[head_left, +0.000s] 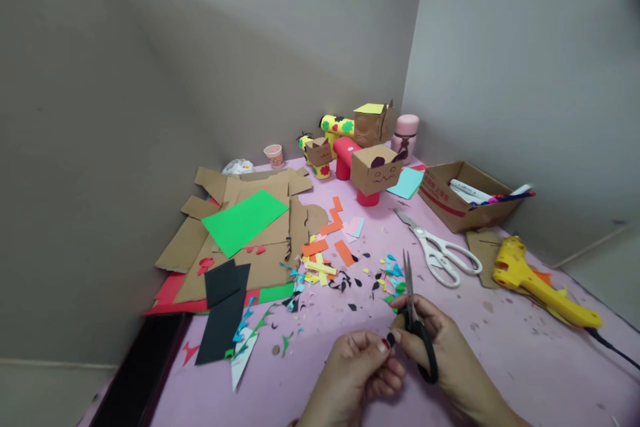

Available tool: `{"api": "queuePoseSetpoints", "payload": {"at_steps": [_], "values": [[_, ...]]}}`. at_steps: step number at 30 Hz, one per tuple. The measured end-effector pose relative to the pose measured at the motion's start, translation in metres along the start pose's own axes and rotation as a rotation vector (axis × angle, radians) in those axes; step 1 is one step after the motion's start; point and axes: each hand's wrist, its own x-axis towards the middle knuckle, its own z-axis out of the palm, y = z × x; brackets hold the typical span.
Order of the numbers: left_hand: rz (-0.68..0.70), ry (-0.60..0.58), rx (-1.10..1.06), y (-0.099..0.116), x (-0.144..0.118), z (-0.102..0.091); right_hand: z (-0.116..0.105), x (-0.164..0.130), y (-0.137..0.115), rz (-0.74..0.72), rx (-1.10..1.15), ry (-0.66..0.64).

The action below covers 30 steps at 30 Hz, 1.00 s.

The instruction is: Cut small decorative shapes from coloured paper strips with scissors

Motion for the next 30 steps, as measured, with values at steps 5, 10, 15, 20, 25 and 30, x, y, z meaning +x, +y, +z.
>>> {"api": "queuePoseSetpoints", "payload": {"at_steps": [5,10,15,20,25,30], "values": [[0.183,0.052,0.169,-0.006,0.005,-0.001,-0.001,-0.001,-0.003,-0.001,-0.04,-0.002],[0.281,0.064,0.282,-0.002,0.001,0.0,0.0,0.0,-0.003,-0.006,-0.079,0.028],[0.56,0.226,0.668,0.005,-0.003,-0.006,0.001,0.0,0.002,-0.037,-0.111,0.1],[0.717,0.391,1.071,0.014,-0.004,-0.015,0.002,-0.001,0.004,-0.066,-0.104,0.176],[0.84,0.515,1.344,0.028,-0.001,-0.019,-0.001,0.001,-0.002,-0.063,-0.09,0.231],[0.832,0.533,1.421,0.032,0.009,-0.01,-0.005,0.002,-0.009,-0.074,-0.073,0.234]]}}
